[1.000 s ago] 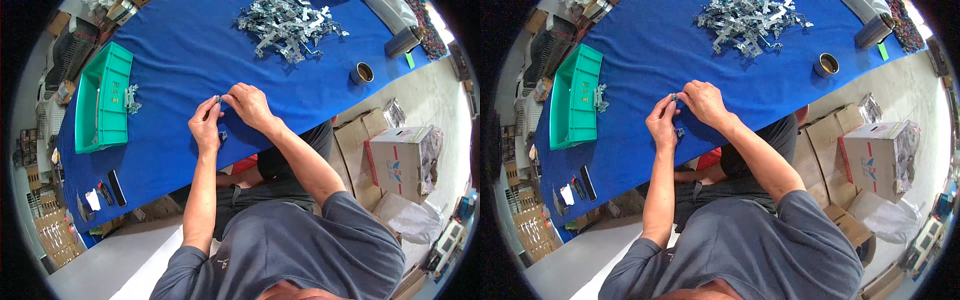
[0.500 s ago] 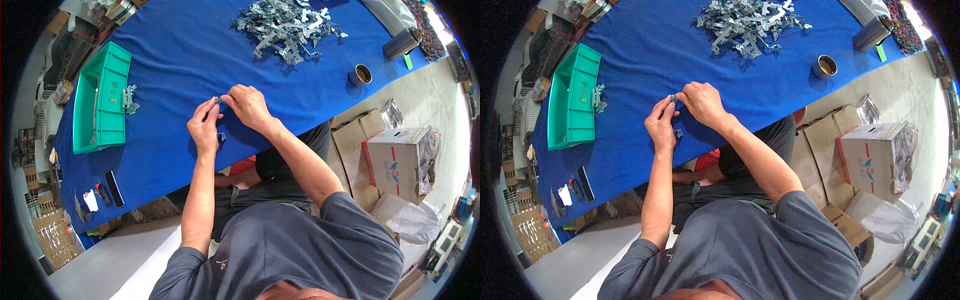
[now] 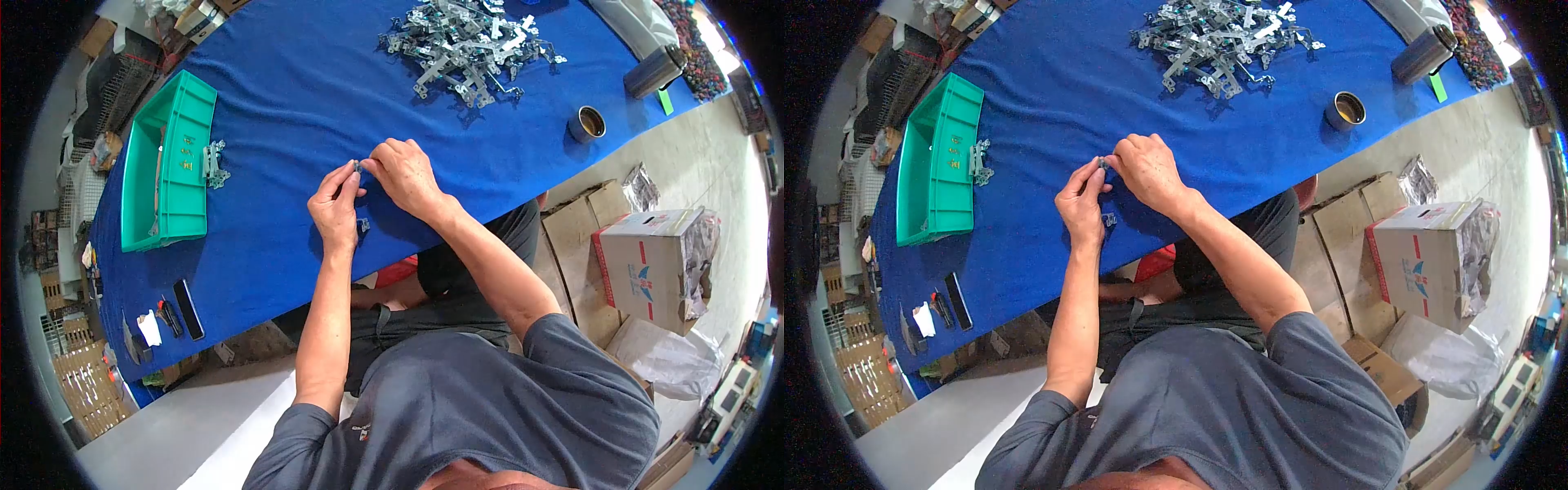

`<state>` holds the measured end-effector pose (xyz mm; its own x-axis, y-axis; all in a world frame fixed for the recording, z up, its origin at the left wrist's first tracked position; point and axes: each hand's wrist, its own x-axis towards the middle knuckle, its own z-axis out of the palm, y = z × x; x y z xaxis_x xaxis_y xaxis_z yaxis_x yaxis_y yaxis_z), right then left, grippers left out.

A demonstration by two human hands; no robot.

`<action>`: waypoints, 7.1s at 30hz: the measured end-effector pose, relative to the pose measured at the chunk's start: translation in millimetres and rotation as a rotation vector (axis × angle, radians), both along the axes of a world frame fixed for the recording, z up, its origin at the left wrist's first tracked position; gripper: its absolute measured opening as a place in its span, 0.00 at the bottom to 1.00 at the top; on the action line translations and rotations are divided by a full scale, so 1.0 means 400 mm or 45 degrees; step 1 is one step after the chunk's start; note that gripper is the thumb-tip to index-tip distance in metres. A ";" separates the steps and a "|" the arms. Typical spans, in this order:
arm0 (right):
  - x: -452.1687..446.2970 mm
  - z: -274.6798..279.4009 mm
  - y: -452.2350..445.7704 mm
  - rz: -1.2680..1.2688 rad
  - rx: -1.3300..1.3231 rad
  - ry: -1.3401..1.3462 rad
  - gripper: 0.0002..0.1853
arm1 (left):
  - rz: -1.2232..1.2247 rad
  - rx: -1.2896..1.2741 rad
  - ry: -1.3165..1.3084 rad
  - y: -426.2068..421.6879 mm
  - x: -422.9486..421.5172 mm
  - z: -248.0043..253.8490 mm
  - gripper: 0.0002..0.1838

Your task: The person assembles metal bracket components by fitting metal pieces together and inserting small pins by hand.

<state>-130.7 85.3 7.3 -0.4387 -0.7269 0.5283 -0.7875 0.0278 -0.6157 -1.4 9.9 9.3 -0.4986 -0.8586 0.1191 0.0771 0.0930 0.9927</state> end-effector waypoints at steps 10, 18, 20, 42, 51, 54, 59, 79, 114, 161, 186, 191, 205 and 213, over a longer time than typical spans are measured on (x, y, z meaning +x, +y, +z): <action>0.000 -0.009 -0.004 -0.013 0.057 -0.087 0.17 | -0.007 0.057 0.093 -0.002 0.003 -0.013 0.11; -0.003 -0.010 0.002 -0.069 0.113 -0.076 0.22 | -0.034 -0.178 0.027 0.005 0.005 -0.003 0.11; -0.004 -0.011 0.002 -0.059 0.116 -0.090 0.22 | -0.033 -0.176 0.014 0.006 0.005 0.001 0.10; -0.004 -0.005 0.005 -0.006 0.143 -0.125 0.13 | -0.044 0.032 0.080 -0.007 0.006 -0.012 0.10; -0.002 0.002 0.004 0.063 -0.015 -0.286 0.15 | -0.025 0.050 0.094 -0.010 0.005 -0.014 0.10; -0.007 0.002 0.006 0.032 0.167 -0.200 0.11 | -0.045 0.038 0.082 -0.007 0.006 -0.008 0.11; 0.002 0.017 0.007 0.062 -0.106 -0.372 0.13 | -0.026 0.063 0.087 -0.008 0.007 -0.011 0.11; 0.003 0.006 0.001 0.066 -0.166 -0.337 0.14 | -0.006 0.052 0.094 -0.011 0.008 -0.018 0.11; -0.002 0.007 0.004 0.103 -0.011 -0.347 0.15 | 0.002 0.025 0.073 -0.008 0.008 -0.011 0.11; -0.005 0.016 0.006 0.063 -0.022 -0.358 0.15 | 0.036 0.023 0.102 -0.001 0.005 -0.005 0.11; -0.008 0.009 0.004 0.079 -0.031 -0.288 0.14 | 0.056 0.057 0.088 -0.006 0.003 -0.014 0.10; -0.002 0.020 0.001 0.074 -0.070 -0.309 0.15 | 0.031 0.057 0.096 -0.009 0.007 -0.018 0.10; -0.010 0.011 0.005 0.014 0.157 -0.121 0.13 | 0.041 0.091 0.112 -0.004 0.006 -0.013 0.10; -0.002 0.018 0.000 0.086 -0.052 -0.343 0.13 | 0.030 0.116 0.116 -0.010 0.007 -0.020 0.10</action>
